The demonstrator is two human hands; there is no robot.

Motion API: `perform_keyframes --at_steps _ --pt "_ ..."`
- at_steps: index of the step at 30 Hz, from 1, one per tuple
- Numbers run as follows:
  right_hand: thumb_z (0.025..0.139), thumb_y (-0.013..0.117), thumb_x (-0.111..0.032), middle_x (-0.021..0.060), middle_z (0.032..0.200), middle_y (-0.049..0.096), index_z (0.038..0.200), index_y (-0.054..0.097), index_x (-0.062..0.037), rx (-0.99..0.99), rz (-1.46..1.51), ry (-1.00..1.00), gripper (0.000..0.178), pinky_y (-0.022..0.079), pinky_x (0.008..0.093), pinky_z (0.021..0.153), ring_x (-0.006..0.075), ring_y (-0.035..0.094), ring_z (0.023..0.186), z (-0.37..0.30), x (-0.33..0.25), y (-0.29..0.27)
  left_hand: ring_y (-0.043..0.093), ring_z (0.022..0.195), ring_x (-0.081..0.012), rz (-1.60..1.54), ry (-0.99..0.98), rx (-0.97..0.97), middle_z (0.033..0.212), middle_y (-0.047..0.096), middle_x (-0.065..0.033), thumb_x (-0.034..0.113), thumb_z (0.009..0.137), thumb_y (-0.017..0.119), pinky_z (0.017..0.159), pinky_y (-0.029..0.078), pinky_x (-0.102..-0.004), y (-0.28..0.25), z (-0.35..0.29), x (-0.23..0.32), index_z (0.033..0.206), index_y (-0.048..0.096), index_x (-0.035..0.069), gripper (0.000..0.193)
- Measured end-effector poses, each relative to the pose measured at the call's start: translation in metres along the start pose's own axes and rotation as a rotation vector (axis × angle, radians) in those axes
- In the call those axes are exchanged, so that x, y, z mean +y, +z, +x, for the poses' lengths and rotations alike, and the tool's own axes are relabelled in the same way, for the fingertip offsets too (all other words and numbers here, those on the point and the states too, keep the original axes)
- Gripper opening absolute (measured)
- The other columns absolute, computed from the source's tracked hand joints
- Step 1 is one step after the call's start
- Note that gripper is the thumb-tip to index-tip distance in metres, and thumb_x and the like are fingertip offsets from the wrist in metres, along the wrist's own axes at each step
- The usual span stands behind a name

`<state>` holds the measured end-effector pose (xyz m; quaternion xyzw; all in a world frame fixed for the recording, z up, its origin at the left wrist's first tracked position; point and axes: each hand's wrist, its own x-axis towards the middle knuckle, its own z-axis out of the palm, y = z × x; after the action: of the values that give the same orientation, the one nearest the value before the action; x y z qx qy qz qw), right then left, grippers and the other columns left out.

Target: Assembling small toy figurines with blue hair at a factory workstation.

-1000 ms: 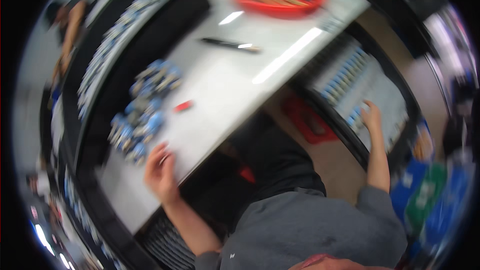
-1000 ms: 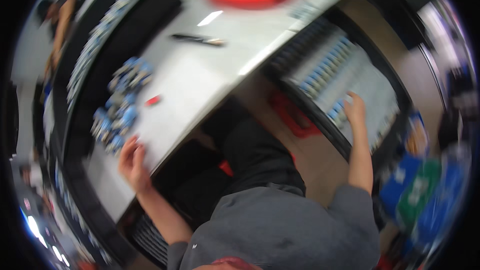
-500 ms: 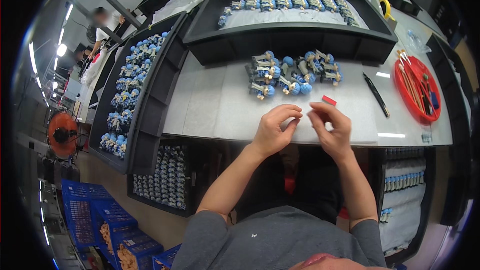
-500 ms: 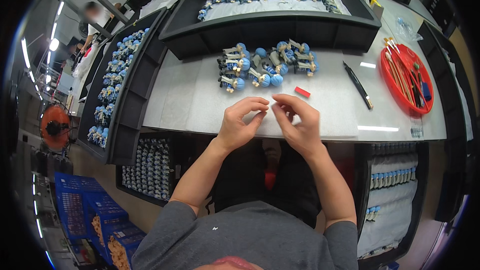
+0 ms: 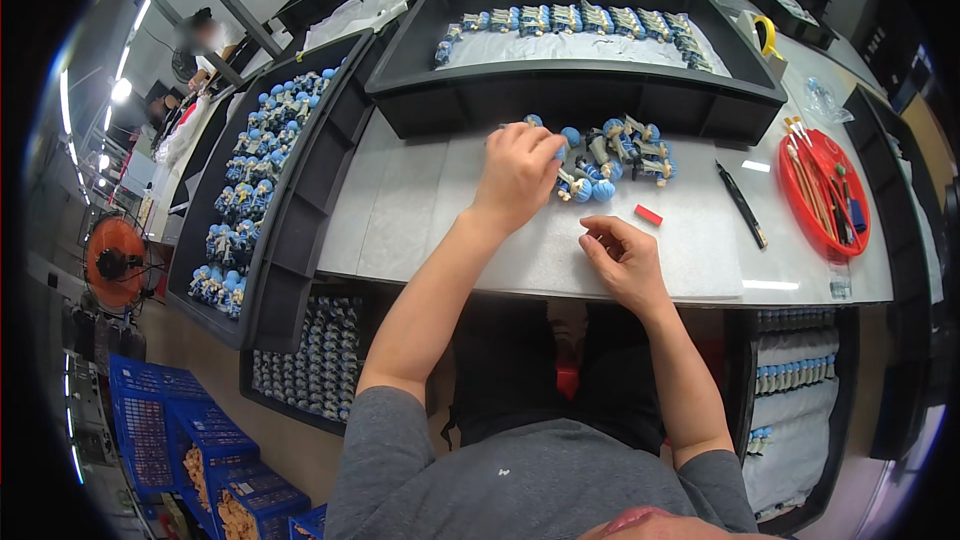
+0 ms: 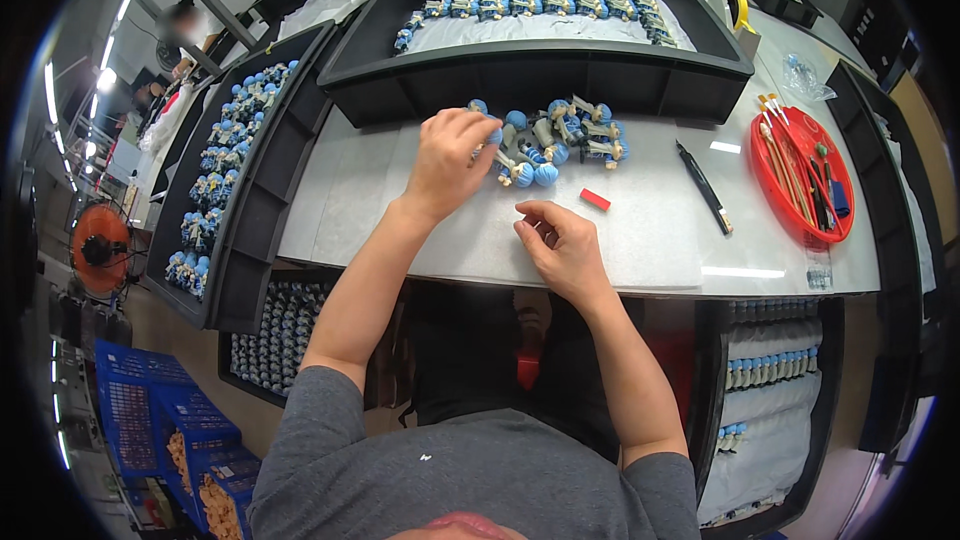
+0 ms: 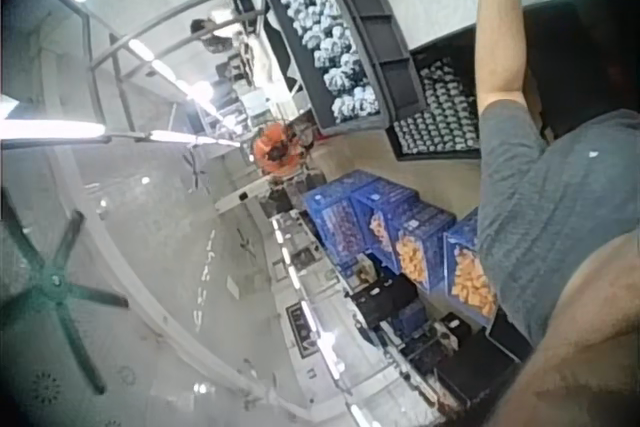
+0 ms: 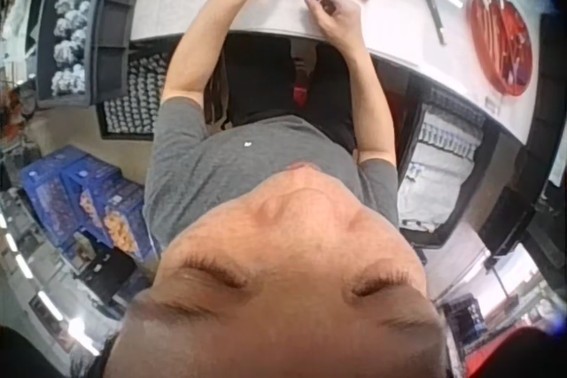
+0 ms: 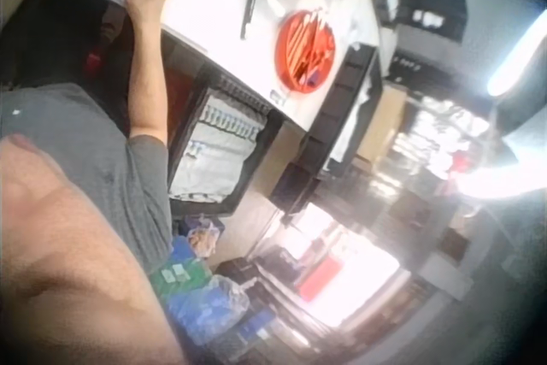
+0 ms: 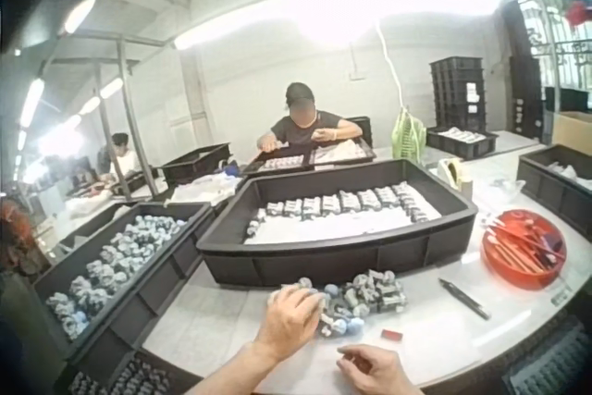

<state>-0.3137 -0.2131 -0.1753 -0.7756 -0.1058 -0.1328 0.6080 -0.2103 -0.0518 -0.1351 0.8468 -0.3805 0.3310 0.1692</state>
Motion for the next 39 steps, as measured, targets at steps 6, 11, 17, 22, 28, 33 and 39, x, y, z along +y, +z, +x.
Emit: perform_keyframes --at_steps 6,11,17,22,28,33,39 --pt "0.077 0.069 -0.009 0.0057 0.076 0.063 0.112 0.055 -0.0029 -0.028 0.078 -0.042 0.039 0.041 0.0183 0.05 0.0065 0.053 0.059 0.002 -0.006 0.0 0.058 0.088 -0.0112 -1.234 -0.728 0.031 0.098 0.062 -0.004 0.009 0.083 0.063 0.074 0.047 -0.0262 -0.013 -0.033 0.04 0.11 0.06 0.002 0.029" --pt "0.077 0.069 -0.007 0.0115 0.091 0.065 0.123 0.047 -0.0062 -0.191 0.024 0.036 0.051 0.041 0.0191 0.053 0.0082 0.057 0.068 0.001 -0.003 -0.007 0.057 0.088 -0.0093 -1.401 -0.979 0.002 0.103 0.062 -0.0057 0.016 0.09 0.055 0.075 0.046 -0.0233 -0.006 -0.057 0.049 0.113 0.058 0.001 0.028" --pt "0.086 0.053 -0.002 0.0128 0.091 0.064 0.129 0.042 -0.0088 -0.164 0.084 0.072 0.044 0.044 0.0234 0.066 0.011 0.056 0.073 0.0 -0.004 -0.004 0.054 0.078 -0.0078 -1.507 -0.962 0.059 0.101 0.06 -0.0058 0.012 0.09 0.053 0.07 0.044 -0.0207 -0.003 -0.065 0.045 0.115 0.056 0.0 0.027" --pt "0.089 0.047 -0.001 0.0141 0.096 0.064 0.132 0.037 -0.0095 -0.173 0.127 0.097 0.044 0.043 0.0264 0.076 0.014 0.056 0.082 -0.001 -0.007 -0.004 0.053 0.076 -0.0072 -1.482 -0.958 0.082 0.096 0.06 -0.0047 0.008 0.088 0.055 0.068 0.044 -0.0199 -0.003 -0.066 0.047 0.117 0.053 -0.001 0.031" --pt "0.089 0.047 -0.001 0.0152 0.103 0.062 0.134 0.033 -0.0102 -0.238 0.105 0.096 0.048 0.042 0.0283 0.08 0.0158 0.055 0.086 -0.001 -0.01 -0.005 0.052 0.074 -0.0063 -1.442 -0.928 0.022 0.088 0.059 -0.003 0.01 0.09 0.052 0.066 0.043 -0.0193 0.0 -0.068 0.044 0.12 0.051 -0.001 0.032" --pt "0.088 0.048 -0.002 0.0164 0.107 0.061 0.135 0.032 -0.0109 -0.255 0.102 0.089 0.05 0.042 0.0286 0.08 0.0163 0.055 0.086 -0.001 -0.008 -0.005 0.05 0.072 -0.0055 -1.51 -0.937 0.018 0.086 0.059 -0.0013 0.009 0.092 0.049 0.063 0.042 -0.0193 -0.003 -0.066 0.046 0.118 0.053 -0.001 0.029" --pt "0.088 0.049 -0.002 0.0167 0.108 0.06 0.135 0.032 -0.0114 -0.258 0.086 0.096 0.051 0.041 0.0286 0.08 0.0167 0.055 0.087 -0.001 -0.009 -0.005 0.05 0.071 -0.005 -1.527 -0.927 0.022 0.088 0.059 -0.0008 0.01 0.091 0.049 0.063 0.043 -0.0188 -0.002 -0.067 0.046 0.118 0.053 -0.001 0.029"
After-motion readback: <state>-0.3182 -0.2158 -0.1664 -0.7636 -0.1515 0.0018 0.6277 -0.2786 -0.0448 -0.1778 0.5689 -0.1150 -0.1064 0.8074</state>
